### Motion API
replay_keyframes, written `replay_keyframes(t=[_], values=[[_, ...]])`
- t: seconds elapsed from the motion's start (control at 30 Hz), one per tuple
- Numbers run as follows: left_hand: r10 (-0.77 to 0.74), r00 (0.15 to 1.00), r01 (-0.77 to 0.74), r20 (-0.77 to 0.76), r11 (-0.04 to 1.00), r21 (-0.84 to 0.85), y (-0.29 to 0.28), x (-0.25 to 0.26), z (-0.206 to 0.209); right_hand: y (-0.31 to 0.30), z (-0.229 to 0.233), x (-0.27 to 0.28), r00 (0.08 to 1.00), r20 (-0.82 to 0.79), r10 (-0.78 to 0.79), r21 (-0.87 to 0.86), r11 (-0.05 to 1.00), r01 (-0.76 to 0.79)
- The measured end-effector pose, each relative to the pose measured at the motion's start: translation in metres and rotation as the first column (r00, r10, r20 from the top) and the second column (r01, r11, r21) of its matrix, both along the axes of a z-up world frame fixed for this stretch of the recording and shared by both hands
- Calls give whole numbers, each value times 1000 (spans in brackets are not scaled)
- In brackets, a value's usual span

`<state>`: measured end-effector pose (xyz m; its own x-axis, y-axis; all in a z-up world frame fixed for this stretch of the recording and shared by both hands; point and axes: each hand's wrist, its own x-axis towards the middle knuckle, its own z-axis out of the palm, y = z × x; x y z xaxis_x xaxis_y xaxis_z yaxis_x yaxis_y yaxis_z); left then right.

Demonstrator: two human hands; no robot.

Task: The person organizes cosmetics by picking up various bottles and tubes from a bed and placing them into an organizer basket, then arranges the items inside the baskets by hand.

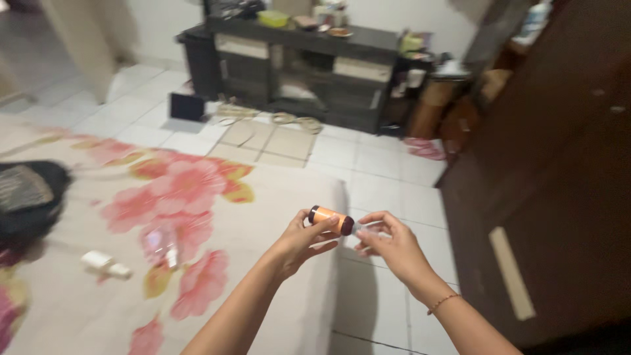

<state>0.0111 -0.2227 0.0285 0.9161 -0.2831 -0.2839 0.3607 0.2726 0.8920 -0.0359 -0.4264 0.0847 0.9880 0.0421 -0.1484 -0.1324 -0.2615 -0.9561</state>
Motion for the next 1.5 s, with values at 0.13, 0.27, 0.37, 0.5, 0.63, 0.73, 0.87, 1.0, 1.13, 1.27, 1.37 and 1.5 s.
replay_keyframes(t=[0.13, 0.27, 0.37, 0.5, 0.63, 0.73, 0.87, 1.0, 1.13, 1.27, 1.37, 1.5], values=[[-181, 983, 180, 32, 983, 44, -79, -3, 23, -77, 27, -13, 973, 140, -181, -11, 983, 185], [-350, 927, 328, 133, 931, 160, -158, -9, 37, -154, 55, -43, 934, 239, -264, 2, 962, 271], [-459, 863, 409, 211, 880, 242, -216, -18, 51, -208, 75, -72, 900, 283, -333, -39, 933, 357], [-561, 778, 457, 284, 815, 357, -301, -32, 70, -289, 95, -107, 861, 379, -338, -68, 918, 390], [-602, 733, 476, 315, 786, 393, -379, -50, 81, -361, 122, -142, 817, 440, -372, -105, 883, 458], [-622, 693, 481, 365, 776, 407, -434, -62, 81, -409, 159, -175, 802, 472, -366, -305, 786, 538], [-563, 520, 360, 642, 827, 432, -497, -79, 77, -454, 201, -219, 780, 462, -423, -505, 597, 623], [-555, 388, 239, 736, 832, 501, -533, -105, 90, -489, 209, -243, 814, 282, -508, -734, 432, 524], [-502, 404, 293, 765, 863, 412, -553, -129, 99, -534, 186, -252, 851, 275, -447, -757, 445, 478], [-489, 335, 229, 805, 871, 434, -568, -141, 104, -565, 158, -251, 890, 396, -224, -831, 324, 451], [-505, 322, 186, 801, 863, 470, -573, -145, 108, -571, 145, -249, 888, 358, -289, -842, 311, 441], [-532, 363, 183, 765, 846, 501, -575, -141, 108, -566, 134, -247, 902, 345, -258, -876, 257, 408]])
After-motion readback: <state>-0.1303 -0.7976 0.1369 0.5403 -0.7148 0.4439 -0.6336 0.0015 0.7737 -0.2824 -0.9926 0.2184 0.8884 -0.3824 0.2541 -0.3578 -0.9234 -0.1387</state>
